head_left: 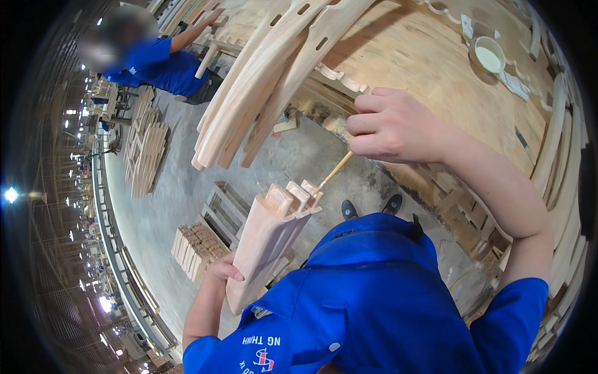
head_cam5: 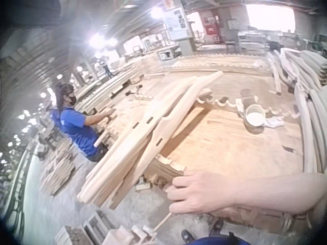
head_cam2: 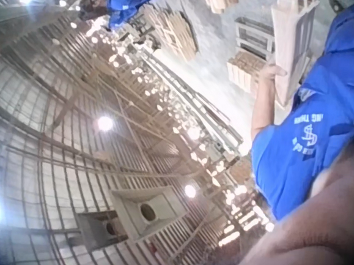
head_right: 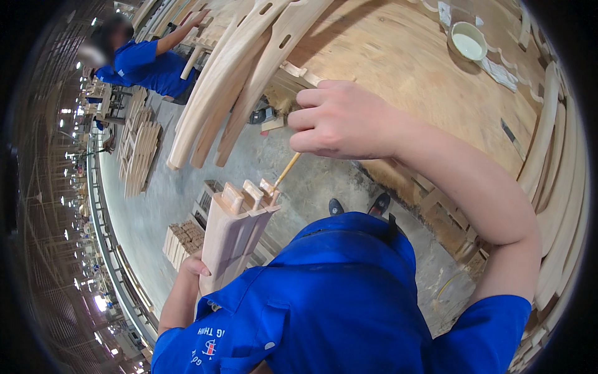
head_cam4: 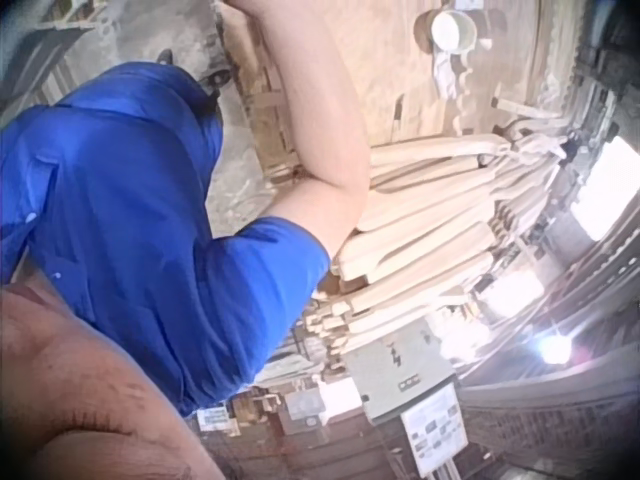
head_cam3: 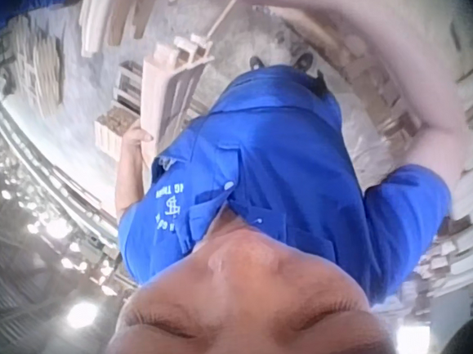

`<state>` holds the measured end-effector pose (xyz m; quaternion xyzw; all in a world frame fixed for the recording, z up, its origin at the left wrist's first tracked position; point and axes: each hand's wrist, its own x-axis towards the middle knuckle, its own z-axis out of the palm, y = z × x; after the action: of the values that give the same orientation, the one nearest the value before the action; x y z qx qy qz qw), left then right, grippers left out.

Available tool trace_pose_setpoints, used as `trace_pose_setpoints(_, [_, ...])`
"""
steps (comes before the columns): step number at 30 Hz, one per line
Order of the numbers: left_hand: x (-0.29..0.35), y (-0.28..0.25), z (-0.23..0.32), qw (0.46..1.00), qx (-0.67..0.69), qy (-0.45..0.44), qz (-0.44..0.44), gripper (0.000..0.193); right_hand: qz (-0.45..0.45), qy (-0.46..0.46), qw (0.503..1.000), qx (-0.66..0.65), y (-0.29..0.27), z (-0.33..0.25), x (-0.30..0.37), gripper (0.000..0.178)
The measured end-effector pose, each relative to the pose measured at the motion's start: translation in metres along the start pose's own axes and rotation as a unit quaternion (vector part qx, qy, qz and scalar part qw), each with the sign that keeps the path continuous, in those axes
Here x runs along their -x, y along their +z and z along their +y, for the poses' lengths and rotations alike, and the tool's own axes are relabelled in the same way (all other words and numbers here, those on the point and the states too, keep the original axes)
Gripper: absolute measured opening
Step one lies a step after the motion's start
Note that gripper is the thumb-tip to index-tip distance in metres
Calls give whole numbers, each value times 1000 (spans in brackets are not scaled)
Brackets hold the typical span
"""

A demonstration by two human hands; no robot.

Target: The person repeatedly picks up wooden chair legs, applies glue to the grooves using a small stick, and places them back on the workbench. The process is repeated for multiple pieces in a factory setting.

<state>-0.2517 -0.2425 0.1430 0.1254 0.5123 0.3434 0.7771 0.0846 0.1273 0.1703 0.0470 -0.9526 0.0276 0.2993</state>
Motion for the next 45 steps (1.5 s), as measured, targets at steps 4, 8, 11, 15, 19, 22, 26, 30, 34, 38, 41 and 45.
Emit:
trace_pose_setpoints(4, [-4, 13, -3, 998, 61, 2, 30, 99, 26, -11, 999, 23, -5, 9, 5, 16])
trace_pose_setpoints(8, [4, 16, -1, 994, 64, 37, 79, 102, 67, 2, 996, 51, -7, 14, 4, 14])
trace_pose_setpoints(11, [9, 50, 34, 990, 36, 67, 120, 103, 89, 13, 994, 68, -7, 20, -3, 14])
trace_pose_setpoints(15, [21, 60, 59, 977, -116, 132, 118, 109, 110, 39, 990, 76, -14, 30, -16, 14])
trace_pose_setpoints(19, [42, 75, 109, 949, -225, 158, 157, 115, 116, 99, 985, 81, -21, 48, -21, 13])
trace_pose_setpoints(22, [56, 64, 145, 883, -315, 252, 240, 118, 95, 193, 977, -7, -19, 59, -20, 12])
trace_pose_setpoints(26, [34, 65, 229, 739, -439, 394, 327, 118, 69, 298, 946, -104, -21, 69, -27, 16])
trace_pose_setpoints(30, [3, 31, 311, 530, -610, 389, 442, 110, 80, 405, 897, -156, -24, 80, -28, 18])
trace_pose_setpoints(34, [-52, -18, 393, 345, -690, 357, 526, 105, 182, 485, 834, -193, -31, 85, -5, 15])
trace_pose_setpoints(38, [-109, -76, 439, 373, -646, 345, 570, 104, 282, 592, 715, -242, -38, 66, 27, 12])
trace_pose_setpoints(41, [-144, -116, 455, 439, -613, 335, 565, 104, 342, 622, 662, -241, -39, 42, 51, 8])
trace_pose_setpoints(45, [-174, -159, 467, 495, -573, 296, 582, 101, 449, 625, 584, -259, -34, 20, 63, 8])
